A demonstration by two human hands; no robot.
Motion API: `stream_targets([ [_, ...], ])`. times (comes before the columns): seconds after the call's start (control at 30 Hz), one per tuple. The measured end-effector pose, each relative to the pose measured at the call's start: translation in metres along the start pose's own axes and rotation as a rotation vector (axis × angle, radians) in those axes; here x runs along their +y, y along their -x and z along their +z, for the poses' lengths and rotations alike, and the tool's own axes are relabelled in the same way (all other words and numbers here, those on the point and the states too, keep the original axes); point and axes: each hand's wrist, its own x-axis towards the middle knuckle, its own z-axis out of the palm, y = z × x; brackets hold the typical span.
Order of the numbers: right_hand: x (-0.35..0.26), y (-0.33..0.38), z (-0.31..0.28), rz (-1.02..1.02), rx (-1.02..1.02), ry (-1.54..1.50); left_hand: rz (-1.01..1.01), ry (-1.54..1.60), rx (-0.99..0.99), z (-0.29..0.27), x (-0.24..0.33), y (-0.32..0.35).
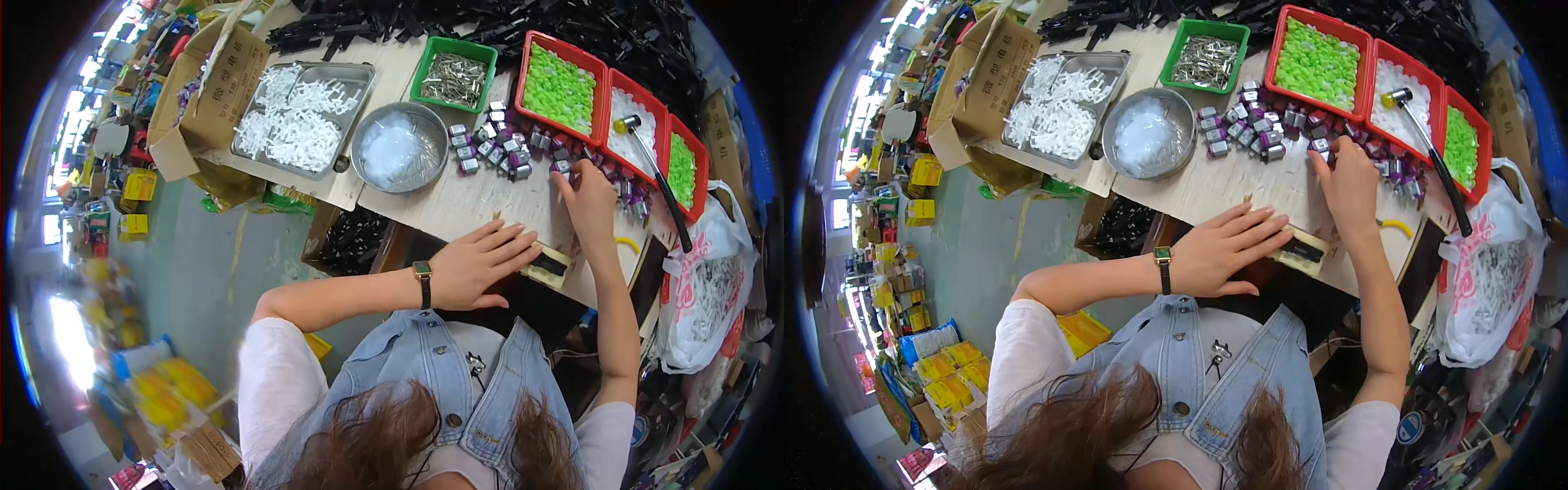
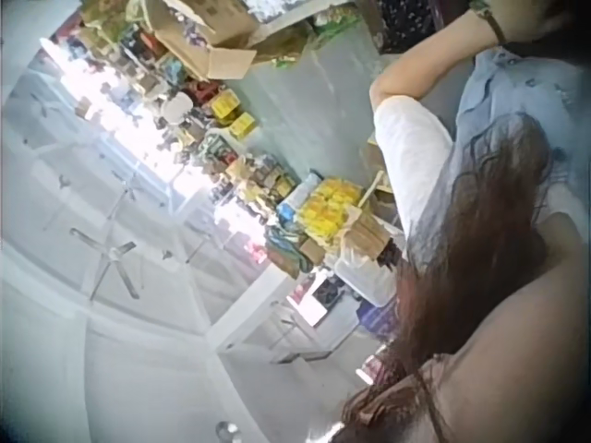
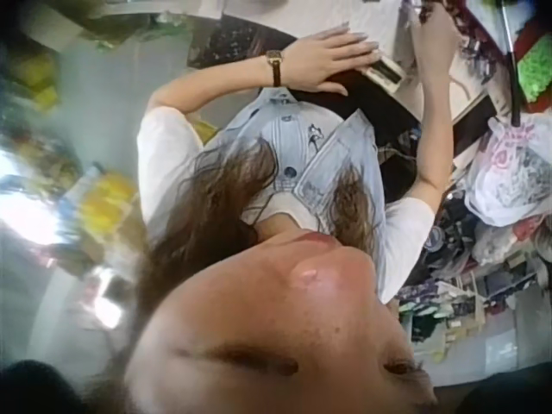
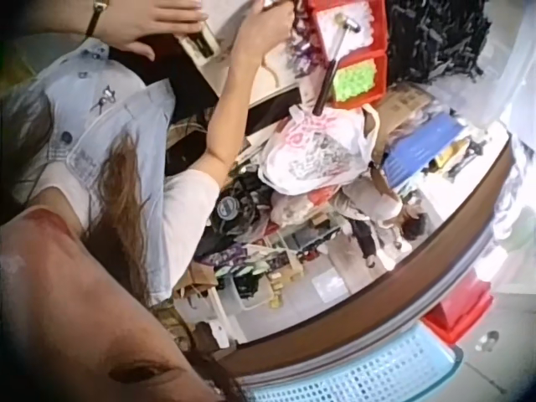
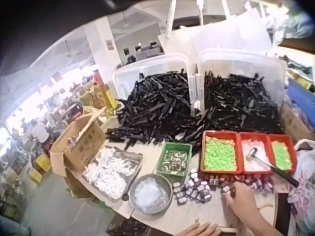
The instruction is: Assembling small metal hardware components using a hammer and screws on a production line.
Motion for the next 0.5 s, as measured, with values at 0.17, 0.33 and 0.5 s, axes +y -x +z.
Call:
stream_targets([
  [0.17, 0.013, 0.002, -0.006, -0.104, -0.041, 0.05, -0.005, -0.014, -0.053, -0.002, -0.004, 0.004],
  [0.33, 0.025, 0.013, 0.003, -0.228, 0.054, 0.242, -0.201, -0.019, 0.091, -0.024, -0.015, -0.021],
  [0.5, -0.007, 0.047, -0.03, -0.156, 0.105, -0.296, -0.274, -0.411, 0.383, -0.102, -0.157, -0.083],
])
